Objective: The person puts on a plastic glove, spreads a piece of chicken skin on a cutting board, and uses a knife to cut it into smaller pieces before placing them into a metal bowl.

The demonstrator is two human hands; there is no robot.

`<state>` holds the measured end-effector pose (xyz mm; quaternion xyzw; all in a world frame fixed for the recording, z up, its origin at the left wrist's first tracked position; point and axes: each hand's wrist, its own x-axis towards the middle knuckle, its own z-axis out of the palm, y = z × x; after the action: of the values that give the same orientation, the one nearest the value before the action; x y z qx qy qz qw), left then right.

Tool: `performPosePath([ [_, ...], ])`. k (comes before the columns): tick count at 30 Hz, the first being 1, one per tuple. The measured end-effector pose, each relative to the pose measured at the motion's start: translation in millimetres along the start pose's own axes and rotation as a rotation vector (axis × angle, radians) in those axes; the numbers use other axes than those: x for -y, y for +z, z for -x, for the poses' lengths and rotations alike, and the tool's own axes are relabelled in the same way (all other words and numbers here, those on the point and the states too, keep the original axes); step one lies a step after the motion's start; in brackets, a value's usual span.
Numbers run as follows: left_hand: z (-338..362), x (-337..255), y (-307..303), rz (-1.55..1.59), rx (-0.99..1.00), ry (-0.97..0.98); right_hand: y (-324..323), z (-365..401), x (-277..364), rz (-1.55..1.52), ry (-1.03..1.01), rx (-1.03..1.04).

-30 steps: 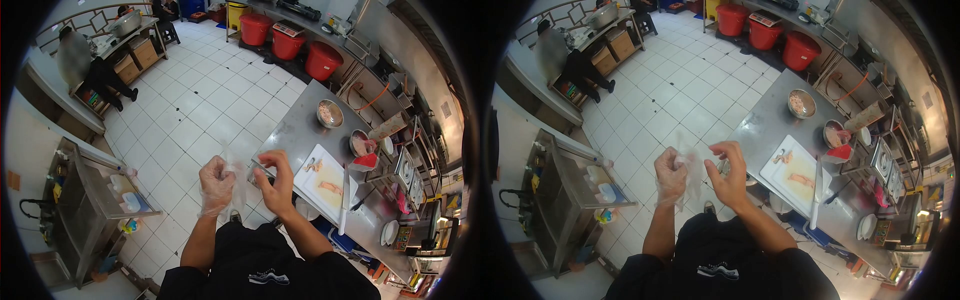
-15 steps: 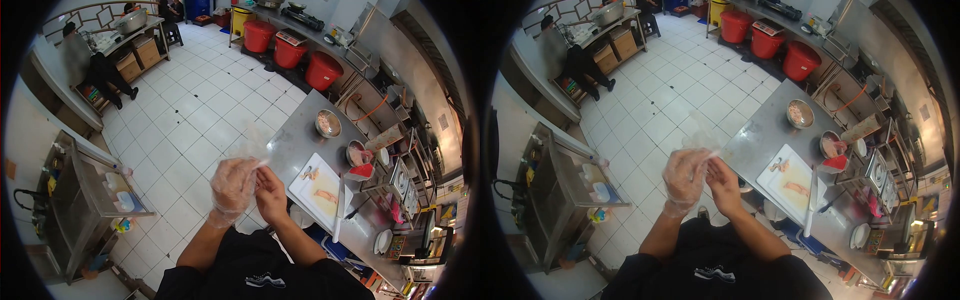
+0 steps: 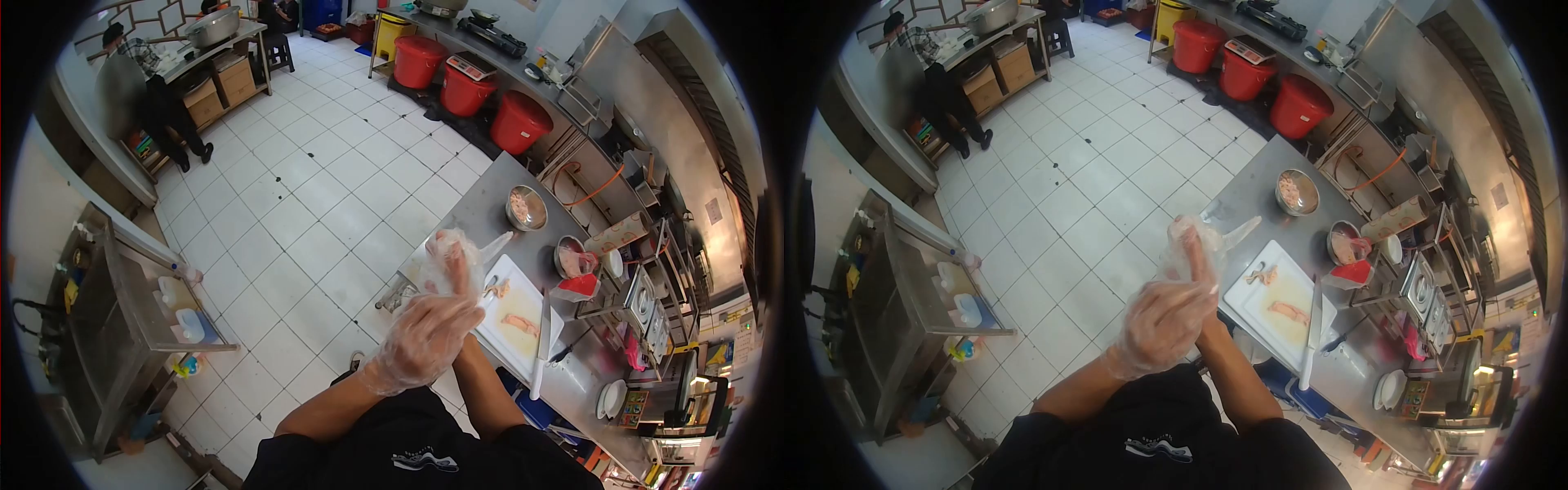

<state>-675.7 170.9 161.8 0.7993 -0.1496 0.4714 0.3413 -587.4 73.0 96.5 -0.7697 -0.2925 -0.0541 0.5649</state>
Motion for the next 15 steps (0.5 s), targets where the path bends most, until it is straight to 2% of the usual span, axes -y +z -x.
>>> performPosePath([
  [2,5.0,2.9,-11.7,0.021,-0.066,0.006,-5.6,-2.4,4.4,-0.278,-0.021,-0.02],
  [4,-0.2,11.6,-18.0,0.094,-0.151,-0.242,-12.5,-9.0,37.8,-0.642,0.065,0.066],
  [5,-2.7,17.0,-21.2,0.122,-0.193,-0.368,-14.1,-8.4,36.9,-0.682,0.084,0.081],
  [8,3.6,34.1,-27.9,0.28,-0.114,-0.582,-14.2,-8.0,31.8,-0.791,0.133,0.124],
  [11,8.0,37.3,-33.7,0.216,-0.156,-0.47,-12.1,-8.1,26.9,-0.871,0.179,0.122],
  [14,3.0,33.6,-35.0,0.116,-0.076,-0.258,-9.9,-7.3,26.4,-0.94,0.237,0.119],
  [15,4.5,32.6,-32.5,0.044,-0.055,-0.245,-8.9,-7.8,26.6,-0.935,0.257,0.117],
])
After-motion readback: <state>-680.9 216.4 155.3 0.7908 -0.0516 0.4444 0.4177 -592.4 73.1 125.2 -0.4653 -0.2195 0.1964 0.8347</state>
